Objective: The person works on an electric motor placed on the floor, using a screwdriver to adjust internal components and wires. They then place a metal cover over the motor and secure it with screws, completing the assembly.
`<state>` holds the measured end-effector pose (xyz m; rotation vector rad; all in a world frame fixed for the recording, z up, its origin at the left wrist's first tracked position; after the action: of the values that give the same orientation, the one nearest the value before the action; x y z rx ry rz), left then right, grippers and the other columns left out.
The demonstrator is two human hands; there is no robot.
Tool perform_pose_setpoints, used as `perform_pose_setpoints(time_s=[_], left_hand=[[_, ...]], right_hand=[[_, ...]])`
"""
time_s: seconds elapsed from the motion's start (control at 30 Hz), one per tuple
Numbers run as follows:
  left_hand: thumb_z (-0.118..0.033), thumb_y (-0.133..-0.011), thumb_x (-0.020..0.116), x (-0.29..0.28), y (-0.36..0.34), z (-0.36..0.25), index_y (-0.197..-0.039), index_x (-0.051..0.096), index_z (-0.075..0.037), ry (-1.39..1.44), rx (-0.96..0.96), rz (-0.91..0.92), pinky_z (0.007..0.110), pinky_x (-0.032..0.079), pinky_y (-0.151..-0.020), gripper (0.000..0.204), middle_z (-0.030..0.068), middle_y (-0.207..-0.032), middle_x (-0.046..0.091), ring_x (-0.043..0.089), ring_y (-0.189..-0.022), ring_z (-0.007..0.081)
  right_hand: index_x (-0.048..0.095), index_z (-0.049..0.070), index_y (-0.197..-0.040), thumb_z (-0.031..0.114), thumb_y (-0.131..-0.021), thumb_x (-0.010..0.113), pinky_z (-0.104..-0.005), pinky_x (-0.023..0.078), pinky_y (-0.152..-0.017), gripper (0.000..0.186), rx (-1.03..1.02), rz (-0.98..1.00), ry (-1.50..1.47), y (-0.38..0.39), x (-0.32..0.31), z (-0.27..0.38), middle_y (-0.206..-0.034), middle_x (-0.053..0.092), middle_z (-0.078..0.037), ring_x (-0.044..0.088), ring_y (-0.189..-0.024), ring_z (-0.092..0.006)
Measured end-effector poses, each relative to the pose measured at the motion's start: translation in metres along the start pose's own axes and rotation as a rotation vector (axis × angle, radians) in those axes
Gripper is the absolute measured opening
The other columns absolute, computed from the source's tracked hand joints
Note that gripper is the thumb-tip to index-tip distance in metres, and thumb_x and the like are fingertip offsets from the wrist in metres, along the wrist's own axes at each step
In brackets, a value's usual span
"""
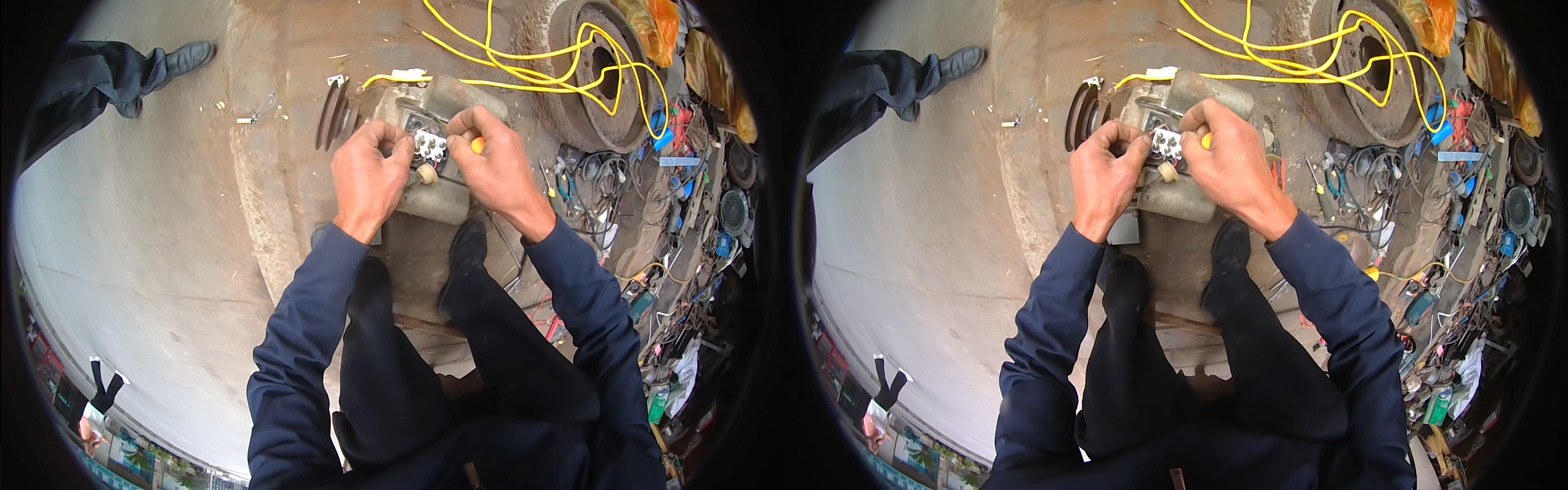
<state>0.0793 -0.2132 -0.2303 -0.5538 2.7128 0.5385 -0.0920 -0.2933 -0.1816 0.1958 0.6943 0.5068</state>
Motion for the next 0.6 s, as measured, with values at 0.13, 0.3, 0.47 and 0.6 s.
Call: perform_pose_setpoints(time_s=[0.13, 0.3, 0.47, 0.6], left_hand=[[-0.014, -0.089, 0.076, 0.001, 0.002, 0.005, -0.091, 0.076, -0.001, 0.014, -0.059, 0.045, 0.04, 0.056, -0.073, 0.013, 0.0149, -0.086, 0.074, 0.072, -0.076, 0.0275], [-0.013, -0.089, 0.077, 0.004, 0.002, 0.006, -0.091, 0.076, -0.001, 0.101, -0.041, 0.042, 0.039, 0.056, -0.072, 0.012, 0.0148, -0.087, 0.075, 0.072, -0.076, 0.0256], [-0.01, -0.09, 0.078, 0.004, 0.003, 0.005, -0.092, 0.075, 0.001, 0.069, -0.022, 0.049, 0.033, 0.054, -0.07, 0.011, 0.01, -0.084, 0.073, 0.068, -0.075, 0.018], [-0.006, -0.093, 0.078, 0.005, 0.002, 0.004, -0.094, 0.075, 0.004, 0.091, 0.007, 0.051, 0.025, 0.05, -0.065, 0.01, 0.001, -0.079, 0.07, 0.058, -0.072, 0.0046]], right_hand=[[0.063, -0.001, -0.115, 0.006, -0.101, 0.064, -0.0383, 0.065, -0.084, 0.016, 0.275, 0.118, -0.519, -0.012, -0.008, -0.005, -0.085, 0.062, -0.001, 0.06, -0.062, -0.0084], [0.062, -0.002, -0.115, 0.003, -0.101, 0.063, -0.047, 0.064, -0.098, 0.014, 0.345, 0.117, -0.804, -0.02, -0.008, -0.015, -0.089, 0.063, -0.001, 0.062, -0.063, -0.0084], [0.063, -0.007, -0.119, 0.005, -0.098, 0.067, -0.0356, 0.065, -0.08, 0.024, 0.353, 0.08, -0.749, -0.023, -0.001, -0.019, -0.099, 0.066, -0.009, 0.067, -0.067, -0.0126], [0.063, -0.003, -0.113, 0.002, -0.099, 0.063, -0.0442, 0.065, -0.096, 0.015, 0.345, 0.106, -0.698, -0.023, 0.002, -0.013, -0.087, 0.062, -0.002, 0.062, -0.062, -0.0091]])
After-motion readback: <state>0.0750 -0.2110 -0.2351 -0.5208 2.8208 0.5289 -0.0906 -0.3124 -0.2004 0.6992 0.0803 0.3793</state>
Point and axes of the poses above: each hand's wrist, its own y-axis away from the middle knuckle, its own x-axis out of the palm, z = x × y, the point moved 5 cm from there along -y, towards the middle knuckle
